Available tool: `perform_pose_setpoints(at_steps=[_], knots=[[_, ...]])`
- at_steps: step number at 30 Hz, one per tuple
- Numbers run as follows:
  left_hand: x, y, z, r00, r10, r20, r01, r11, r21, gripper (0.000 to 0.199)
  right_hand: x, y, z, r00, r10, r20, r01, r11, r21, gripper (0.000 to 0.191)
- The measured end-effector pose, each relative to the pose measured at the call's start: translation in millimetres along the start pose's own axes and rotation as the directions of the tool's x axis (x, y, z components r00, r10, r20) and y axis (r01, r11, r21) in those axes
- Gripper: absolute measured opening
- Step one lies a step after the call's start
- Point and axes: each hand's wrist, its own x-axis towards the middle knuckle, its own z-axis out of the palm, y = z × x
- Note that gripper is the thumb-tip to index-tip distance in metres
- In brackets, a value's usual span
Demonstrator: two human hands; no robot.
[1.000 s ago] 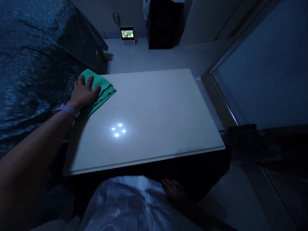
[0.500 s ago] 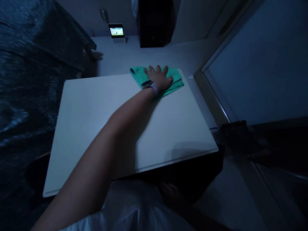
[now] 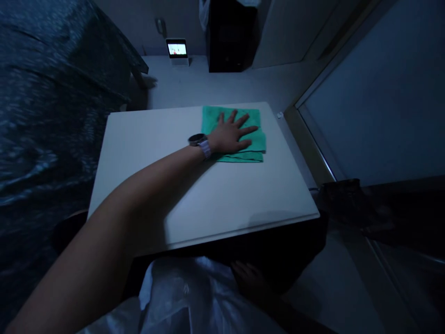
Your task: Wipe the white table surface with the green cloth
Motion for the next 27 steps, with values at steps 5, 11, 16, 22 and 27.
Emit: perform_pose_setpoints(at_steps=[5, 11, 16, 22, 27], knots=[[-109.1, -82.7, -19.3, 0.9, -0.435, -0.039, 0.435, 0.9, -0.002, 0.069, -5.8, 2.6, 9.3, 0.998, -0.032, -0.054, 0.031, 0.999, -0.012, 0.043], [-228.9, -152.3, -16.7, 0.623, -0.771, -0.132, 0.763, 0.636, -0.119, 0.11, -1.7, 6.7, 7.8, 0.994, -0.093, -0.051, 0.091, 0.995, -0.032, 0.039], [-250.6, -136.4, -1.2, 0.556, -0.814, -0.165, 0.781, 0.58, -0.23, 0.147, 1.0, 6.4, 6.7, 0.993, -0.08, -0.087, 0.079, 0.997, -0.008, 0.041], [-169.5, -45.1, 3.0, 0.679, -0.722, -0.131, 0.724, 0.688, -0.042, 0.082, 0.2, 3.3, 7.1, 0.995, -0.073, -0.069, 0.072, 0.997, -0.017, 0.046], [-58.0, 41.2, 6.8, 0.875, -0.48, -0.069, 0.477, 0.877, -0.051, 0.077, -0.1, 0.6, 7.8, 0.992, -0.028, -0.126, 0.031, 0.999, 0.025, 0.048]])
